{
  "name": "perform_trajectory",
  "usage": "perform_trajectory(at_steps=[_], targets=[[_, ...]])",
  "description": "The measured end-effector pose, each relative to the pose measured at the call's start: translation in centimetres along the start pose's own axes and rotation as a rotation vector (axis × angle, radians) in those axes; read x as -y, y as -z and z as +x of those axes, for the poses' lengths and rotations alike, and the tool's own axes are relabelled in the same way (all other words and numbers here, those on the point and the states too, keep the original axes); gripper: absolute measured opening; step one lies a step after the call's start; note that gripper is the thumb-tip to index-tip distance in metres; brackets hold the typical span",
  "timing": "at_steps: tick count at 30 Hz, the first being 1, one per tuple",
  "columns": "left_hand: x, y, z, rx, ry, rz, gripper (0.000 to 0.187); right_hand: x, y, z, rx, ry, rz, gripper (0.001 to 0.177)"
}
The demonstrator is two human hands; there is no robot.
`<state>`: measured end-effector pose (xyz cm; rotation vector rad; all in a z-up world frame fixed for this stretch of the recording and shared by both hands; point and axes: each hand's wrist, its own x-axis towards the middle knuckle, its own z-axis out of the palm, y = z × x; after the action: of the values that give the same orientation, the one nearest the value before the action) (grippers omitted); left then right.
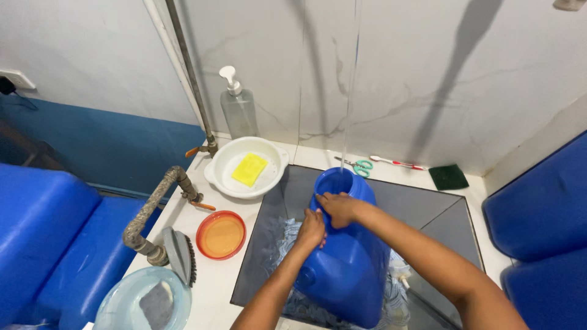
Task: The person cleans several blue plastic jerrycans at a sink. They open the caps, rinse the containers with water, scrub the exterior with a sponge, and rinse again. The person uses scissors to cut off plastic rings from the necks of the jerrycans. Cleaned jerrycans are placed on the floor.
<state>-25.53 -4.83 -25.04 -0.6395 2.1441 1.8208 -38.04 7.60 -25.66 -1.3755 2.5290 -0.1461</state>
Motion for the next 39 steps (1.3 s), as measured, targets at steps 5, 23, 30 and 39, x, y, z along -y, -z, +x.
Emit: perform_trajectory(at_steps=[5,23,30,39], targets=[[5.4,0.3,1.1,0.200,-0.376,-0.007,0.047,5.8,4.4,-8.6,-0.593,0.033,-0.218,0.062],[14.0,9.4,-15.6,0.111,0.262,-1.194,0.058,13.2,34.0,-5.4,-0.645,-0.250,-0.102,0.055],[9.1,18.4,-25.2,-0.250,-0.070,-1.157,0.059,8.7,32.9,-3.3,-0.880,-0.353,0.073,0.049],[14.5,21.6,-18.0,-0.270,-0.146,-1.306,0.063,10.0,31.4,-2.4,-0.646,-0.449,-0.080,0.046]])
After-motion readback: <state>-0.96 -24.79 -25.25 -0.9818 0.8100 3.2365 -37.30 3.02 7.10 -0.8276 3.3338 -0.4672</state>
